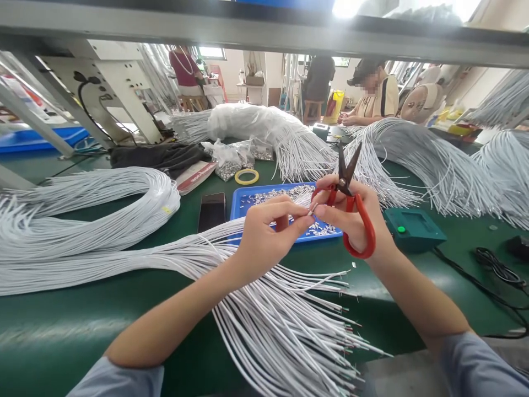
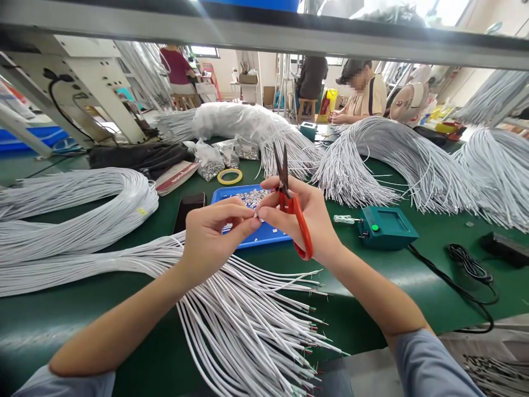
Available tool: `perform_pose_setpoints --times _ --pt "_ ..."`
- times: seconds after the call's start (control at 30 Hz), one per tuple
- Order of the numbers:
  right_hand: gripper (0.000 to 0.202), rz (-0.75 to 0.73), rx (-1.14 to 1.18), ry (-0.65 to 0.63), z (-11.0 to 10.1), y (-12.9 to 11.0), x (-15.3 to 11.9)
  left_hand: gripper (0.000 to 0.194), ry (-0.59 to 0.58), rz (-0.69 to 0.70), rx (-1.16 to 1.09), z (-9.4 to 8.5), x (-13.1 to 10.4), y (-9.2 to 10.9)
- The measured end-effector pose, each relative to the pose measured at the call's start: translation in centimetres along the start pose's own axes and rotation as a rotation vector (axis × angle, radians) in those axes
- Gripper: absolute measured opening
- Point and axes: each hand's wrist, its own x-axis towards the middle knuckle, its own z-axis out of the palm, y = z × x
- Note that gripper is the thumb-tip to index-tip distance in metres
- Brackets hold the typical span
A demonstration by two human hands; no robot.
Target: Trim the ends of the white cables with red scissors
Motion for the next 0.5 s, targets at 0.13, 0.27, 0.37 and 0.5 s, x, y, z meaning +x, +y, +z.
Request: perform_pose_setpoints --times 0.13,0.27,0.37,0.5 --pt "0.026 -0.012 -0.051 -0.003 -0.3 0.3 0.2 0.011 0.005 0.003 0.017 0.1 0.2 -0.3" --pt "0.030 -0.081 -0.148 -0.041 -0.5 0.5 0.4 0.018 0.028 -0.014 0.032 0.4 0.3 -0.5" --pt "0.029 -0.104 -0.214 -0.019 -0.5 0.7 0.4 0.020 0.034 -0.031 0.017 0.6 0.4 -0.8" --pt "0.029 -0.235 -0.211 0.010 -0.5 0.9 0.5 0.020 -0.067 -0.032 -0.080 0.5 0.6 -1.1"
